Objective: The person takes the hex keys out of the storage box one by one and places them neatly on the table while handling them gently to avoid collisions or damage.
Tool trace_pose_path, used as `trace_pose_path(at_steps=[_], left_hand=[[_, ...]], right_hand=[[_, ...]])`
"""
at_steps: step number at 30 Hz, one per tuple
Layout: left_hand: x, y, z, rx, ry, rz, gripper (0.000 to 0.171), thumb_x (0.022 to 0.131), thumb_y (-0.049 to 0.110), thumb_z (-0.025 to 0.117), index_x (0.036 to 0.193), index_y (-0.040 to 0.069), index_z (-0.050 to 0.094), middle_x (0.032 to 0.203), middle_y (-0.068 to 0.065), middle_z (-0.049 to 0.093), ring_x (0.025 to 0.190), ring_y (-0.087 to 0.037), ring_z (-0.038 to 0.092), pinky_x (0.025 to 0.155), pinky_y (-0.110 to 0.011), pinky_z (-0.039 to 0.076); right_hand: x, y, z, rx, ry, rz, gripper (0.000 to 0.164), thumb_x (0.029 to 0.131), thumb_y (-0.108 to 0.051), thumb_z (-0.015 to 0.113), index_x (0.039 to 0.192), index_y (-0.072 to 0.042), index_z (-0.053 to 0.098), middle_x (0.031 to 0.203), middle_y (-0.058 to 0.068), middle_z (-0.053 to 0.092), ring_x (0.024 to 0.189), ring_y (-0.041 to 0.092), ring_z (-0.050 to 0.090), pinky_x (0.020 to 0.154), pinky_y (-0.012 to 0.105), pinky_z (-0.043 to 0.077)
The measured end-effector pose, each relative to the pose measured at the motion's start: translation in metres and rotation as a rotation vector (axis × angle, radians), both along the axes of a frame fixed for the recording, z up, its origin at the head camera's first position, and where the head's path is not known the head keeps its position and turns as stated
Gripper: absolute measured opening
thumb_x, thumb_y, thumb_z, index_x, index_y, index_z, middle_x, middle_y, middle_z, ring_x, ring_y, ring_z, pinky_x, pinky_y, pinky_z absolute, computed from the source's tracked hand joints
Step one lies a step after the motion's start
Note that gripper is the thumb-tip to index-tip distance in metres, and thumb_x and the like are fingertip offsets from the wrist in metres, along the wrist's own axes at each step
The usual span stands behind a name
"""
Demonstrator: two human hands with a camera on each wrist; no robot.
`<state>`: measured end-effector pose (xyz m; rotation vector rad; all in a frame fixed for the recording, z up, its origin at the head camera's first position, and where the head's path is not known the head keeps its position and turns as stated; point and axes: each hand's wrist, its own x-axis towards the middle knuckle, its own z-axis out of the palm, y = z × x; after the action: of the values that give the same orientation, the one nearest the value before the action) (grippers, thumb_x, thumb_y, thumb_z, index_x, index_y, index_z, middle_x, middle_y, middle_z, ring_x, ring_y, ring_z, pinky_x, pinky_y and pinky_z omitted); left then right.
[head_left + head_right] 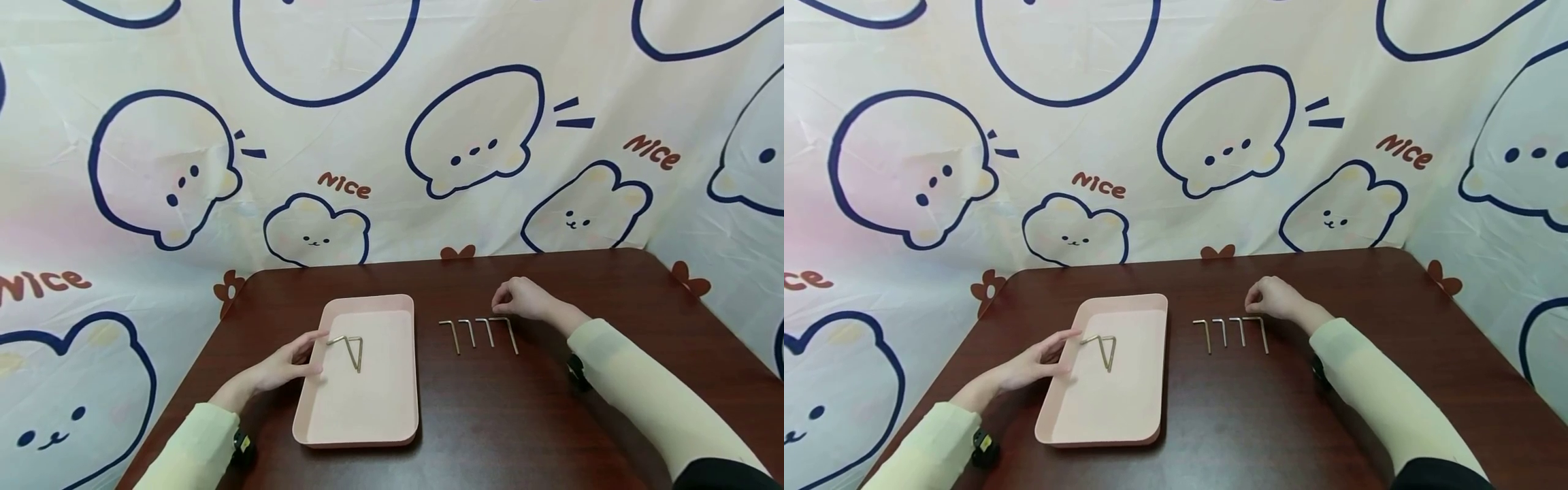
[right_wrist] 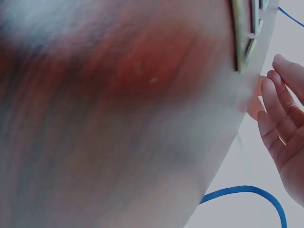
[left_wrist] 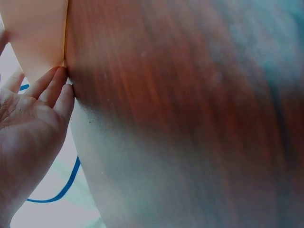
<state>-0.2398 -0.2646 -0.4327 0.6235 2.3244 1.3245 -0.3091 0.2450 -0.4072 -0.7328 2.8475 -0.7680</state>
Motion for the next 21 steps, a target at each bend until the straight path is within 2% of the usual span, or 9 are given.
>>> trace_pose_path(at_steps=[5, 21], left_hand=[[0.0, 0.0, 0.001, -0.002, -0.004, 0.003, 0.07, 0.093, 0.014, 0.067, 0.15, 0.003, 0.028, 0.152, -0.027, 0.028, 0.141, -0.042, 0.022, 0.11, -0.059, 0.019], [0.001, 0.001, 0.001, -0.004, 0.0, 0.003, 0.07, 0.093, 0.013, 0.066, 0.15, 0.003, 0.028, 0.152, -0.026, 0.028, 0.14, -0.042, 0.023, 0.109, -0.06, 0.019]], right_hand=[[0.0, -0.007, 0.009, -0.004, 0.004, 0.012, 0.005, 0.088, -0.01, 0.072, 0.085, -0.011, 0.075, 0.083, -0.003, 0.066, 0.076, 0.015, 0.057, 0.072, 0.034, 0.051], [0.003, -0.044, 0.034, -0.02, 0.023, 0.097, 0.004, 0.089, -0.013, 0.072, 0.086, -0.012, 0.075, 0.083, -0.004, 0.066, 0.074, 0.011, 0.059, 0.069, 0.031, 0.051]])
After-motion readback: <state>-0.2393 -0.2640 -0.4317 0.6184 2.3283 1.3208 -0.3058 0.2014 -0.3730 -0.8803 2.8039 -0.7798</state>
